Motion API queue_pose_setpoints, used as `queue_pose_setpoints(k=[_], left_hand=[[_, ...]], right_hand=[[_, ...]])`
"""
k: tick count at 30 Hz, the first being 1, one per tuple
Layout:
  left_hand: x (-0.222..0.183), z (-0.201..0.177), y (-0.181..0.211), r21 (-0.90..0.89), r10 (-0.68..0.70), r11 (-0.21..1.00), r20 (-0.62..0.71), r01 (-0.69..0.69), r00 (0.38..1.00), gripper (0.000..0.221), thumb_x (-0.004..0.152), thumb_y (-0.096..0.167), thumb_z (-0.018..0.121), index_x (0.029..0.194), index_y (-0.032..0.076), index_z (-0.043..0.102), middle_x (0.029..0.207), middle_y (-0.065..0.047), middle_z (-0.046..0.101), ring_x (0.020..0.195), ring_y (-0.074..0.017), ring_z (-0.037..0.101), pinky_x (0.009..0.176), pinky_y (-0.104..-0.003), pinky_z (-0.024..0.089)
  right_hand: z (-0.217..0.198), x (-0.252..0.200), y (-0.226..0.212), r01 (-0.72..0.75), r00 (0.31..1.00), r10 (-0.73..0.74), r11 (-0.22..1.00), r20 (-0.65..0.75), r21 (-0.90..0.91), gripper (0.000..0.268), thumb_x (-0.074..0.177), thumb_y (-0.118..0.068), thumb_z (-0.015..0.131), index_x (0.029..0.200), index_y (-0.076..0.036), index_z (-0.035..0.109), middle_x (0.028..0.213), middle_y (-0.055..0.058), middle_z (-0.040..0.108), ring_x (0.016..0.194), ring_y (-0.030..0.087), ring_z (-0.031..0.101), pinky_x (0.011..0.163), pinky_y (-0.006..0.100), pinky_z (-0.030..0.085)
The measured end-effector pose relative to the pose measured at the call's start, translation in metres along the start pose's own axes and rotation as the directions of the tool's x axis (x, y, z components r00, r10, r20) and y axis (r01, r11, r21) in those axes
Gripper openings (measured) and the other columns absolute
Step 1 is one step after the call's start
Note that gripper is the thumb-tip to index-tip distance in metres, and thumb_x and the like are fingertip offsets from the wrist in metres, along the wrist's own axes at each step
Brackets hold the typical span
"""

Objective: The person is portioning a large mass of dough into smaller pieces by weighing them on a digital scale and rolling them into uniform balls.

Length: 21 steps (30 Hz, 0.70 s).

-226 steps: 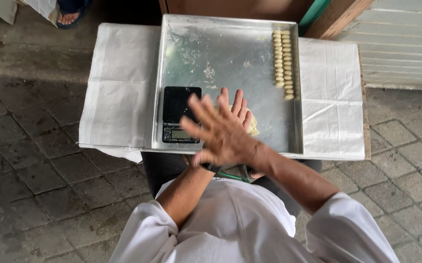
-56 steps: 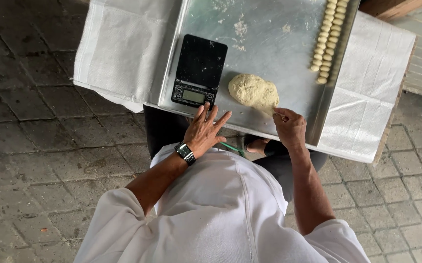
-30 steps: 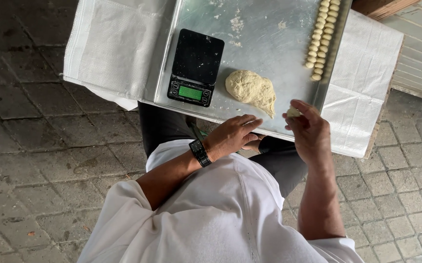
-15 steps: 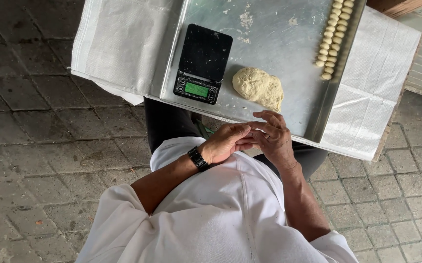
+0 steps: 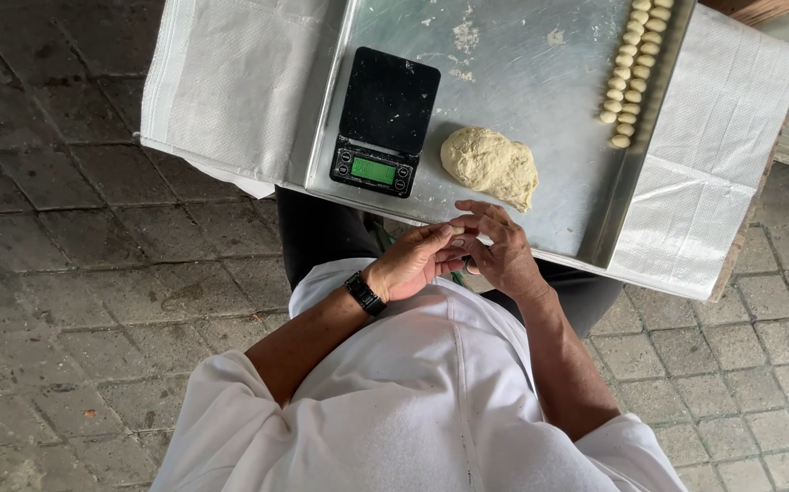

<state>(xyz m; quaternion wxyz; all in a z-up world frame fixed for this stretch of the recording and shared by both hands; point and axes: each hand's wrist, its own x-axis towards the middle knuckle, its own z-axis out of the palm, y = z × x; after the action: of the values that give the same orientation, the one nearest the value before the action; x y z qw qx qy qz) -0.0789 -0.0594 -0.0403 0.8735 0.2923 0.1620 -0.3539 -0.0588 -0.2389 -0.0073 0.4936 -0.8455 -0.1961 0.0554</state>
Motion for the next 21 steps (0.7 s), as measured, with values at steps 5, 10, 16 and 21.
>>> queue_pose_setpoints(k=[5, 10, 16, 21], left_hand=[[0.0, -0.024, 0.02, 0.222, 0.064, 0.973, -0.04, -0.053, 0.997, 0.025, 0.1, 0.036, 0.07, 0.113, 0.015, 0.074, 0.11, -0.006, 0.077, 0.102, -0.0171, 0.073, 0.085, -0.03, 0.06], [0.009, -0.048, 0.085, 0.777, 0.473, 0.519, 0.086, -0.356, 0.877, 0.027, 0.106, 0.03, 0.062, 0.119, 0.008, 0.072, 0.109, -0.015, 0.075, 0.103, -0.023, 0.07, 0.085, -0.039, 0.057], [0.058, -0.09, 0.138, 0.954, 0.672, -0.075, 0.264, -0.292, 0.692, 0.023, 0.107, 0.016, 0.059, 0.125, 0.006, 0.069, 0.101, -0.012, 0.072, 0.093, -0.0247, 0.07, 0.082, -0.037, 0.057], [0.081, -0.088, 0.156, 0.852, 0.646, -0.504, 0.48, -0.14, 0.593, 0.014, 0.094, 0.018, 0.076, 0.104, 0.009, 0.07, 0.103, -0.005, 0.065, 0.099, -0.0242, 0.059, 0.086, -0.032, 0.055]], right_hand=[[0.004, 0.019, 0.002, 0.016, 1.0, -0.015, 0.999, 0.012, -0.051, 0.033, 0.094, -0.024, 0.078, 0.123, -0.011, 0.071, 0.13, 0.017, 0.065, 0.115, 0.049, 0.062, 0.088, 0.059, 0.056], [0.0, 0.03, 0.0, -0.009, 1.0, 0.006, 0.995, -0.025, -0.104, 0.036, 0.094, -0.022, 0.079, 0.129, -0.016, 0.068, 0.122, 0.016, 0.069, 0.105, 0.045, 0.067, 0.084, 0.054, 0.059], [0.0, 0.016, 0.008, -0.032, 0.996, 0.013, 0.976, -0.087, -0.214, 0.021, 0.105, -0.012, 0.067, 0.126, -0.009, 0.067, 0.106, 0.021, 0.071, 0.087, 0.049, 0.068, 0.069, 0.062, 0.059], [0.005, -0.008, 0.039, -0.094, 0.995, 0.082, 0.967, -0.059, -0.238, 0.023, 0.104, -0.017, 0.063, 0.12, -0.002, 0.069, 0.115, 0.013, 0.074, 0.104, 0.027, 0.072, 0.075, 0.039, 0.058]])
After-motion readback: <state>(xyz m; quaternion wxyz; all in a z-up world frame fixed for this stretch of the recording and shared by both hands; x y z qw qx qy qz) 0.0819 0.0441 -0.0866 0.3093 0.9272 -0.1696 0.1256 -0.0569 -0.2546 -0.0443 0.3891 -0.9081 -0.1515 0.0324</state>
